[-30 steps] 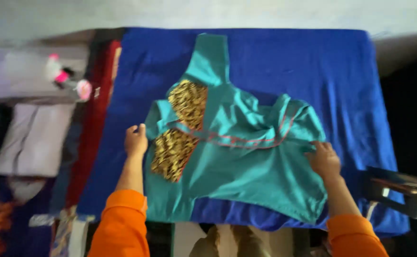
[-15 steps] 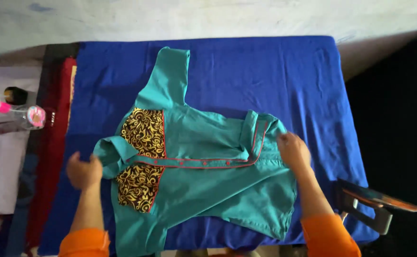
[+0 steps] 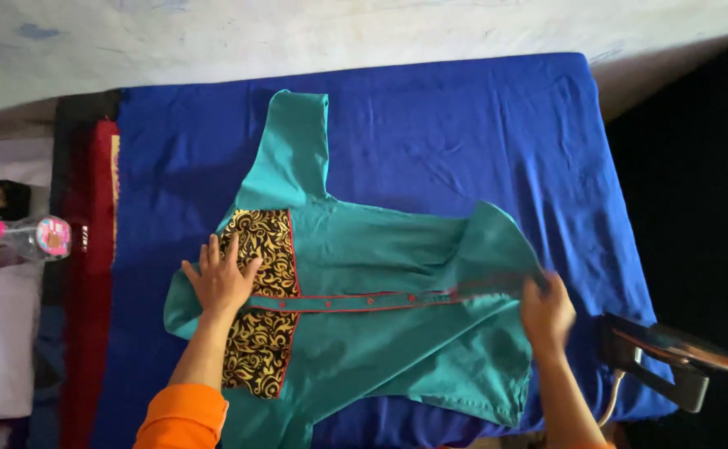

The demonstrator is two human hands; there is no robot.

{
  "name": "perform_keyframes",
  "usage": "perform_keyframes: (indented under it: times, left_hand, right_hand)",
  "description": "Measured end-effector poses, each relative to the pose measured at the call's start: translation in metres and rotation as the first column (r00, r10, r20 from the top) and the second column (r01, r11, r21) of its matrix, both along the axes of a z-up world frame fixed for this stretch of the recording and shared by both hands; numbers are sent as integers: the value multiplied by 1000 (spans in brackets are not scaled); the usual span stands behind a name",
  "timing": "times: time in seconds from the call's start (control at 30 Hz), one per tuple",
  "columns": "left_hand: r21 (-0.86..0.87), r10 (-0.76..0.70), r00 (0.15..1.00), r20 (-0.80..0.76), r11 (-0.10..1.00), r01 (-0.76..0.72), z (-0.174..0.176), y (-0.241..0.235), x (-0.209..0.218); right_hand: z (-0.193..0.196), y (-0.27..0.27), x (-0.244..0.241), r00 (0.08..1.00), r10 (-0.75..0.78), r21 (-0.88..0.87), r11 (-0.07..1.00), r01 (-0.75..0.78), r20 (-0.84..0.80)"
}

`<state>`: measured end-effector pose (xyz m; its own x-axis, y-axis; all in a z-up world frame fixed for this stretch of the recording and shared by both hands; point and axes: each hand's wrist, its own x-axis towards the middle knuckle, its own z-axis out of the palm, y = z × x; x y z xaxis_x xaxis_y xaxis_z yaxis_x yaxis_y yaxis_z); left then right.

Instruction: Ironing a shirt and then fastening the buttons on an ironing table.

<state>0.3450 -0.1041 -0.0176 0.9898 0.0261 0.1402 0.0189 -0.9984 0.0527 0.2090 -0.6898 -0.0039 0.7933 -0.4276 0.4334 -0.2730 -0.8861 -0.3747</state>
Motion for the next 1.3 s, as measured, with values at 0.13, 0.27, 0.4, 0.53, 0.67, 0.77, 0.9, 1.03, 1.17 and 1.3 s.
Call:
perform_keyframes:
  times: [0.13, 0.27, 0.4, 0.53, 0.67, 0.77, 0.9, 1.03, 1.17, 1.3]
  left_hand:
    - [31, 40, 990, 134, 999, -44, -5, -2, 15]
    - [89, 35, 936, 349, 994, -70, -6, -3, 49]
    - [-80, 69, 961, 268, 996, -49, -17, -7, 96]
    - [-248, 177, 982, 72, 956, -154, -26, -18, 127]
    - [-288, 209, 976, -67, 932, -219, 8, -27, 126]
    - [-284, 244, 959, -146, 918, -277, 1, -28, 138]
    - [-267, 231, 952, -199, 922, -279, 8, -34, 118]
    - [-388, 220, 954, -204, 876, -286, 10, -20, 146]
    - [-670, 173, 978, 113, 740, -54, 33, -7, 125]
    - [-534, 199, 973, 117, 839, -107, -12, 13, 139]
  right_hand:
    - [-31, -29, -46, 822, -200, 154, 932, 327, -532]
    - [1, -15, 1, 990, 9, 22, 1000, -5, -142]
    - [41, 20, 88, 964, 10, 160, 986, 34, -265]
    - [28, 26, 140, 873, -48, -20, 999, 44, -485]
    - [21, 13, 153, 630, -130, -158, 987, 12, -766]
    - [25, -3, 149, 696, -68, -144, 988, -52, -715]
    - [-40, -67, 125, 821, 83, 123, 992, -15, -565]
    - [17, -50, 133, 832, 190, 435, 898, 68, -522]
    - [72, -33, 116, 979, 151, 607, 794, -39, -135]
    - [-32, -70, 155, 949, 273, 596, 792, -128, -159]
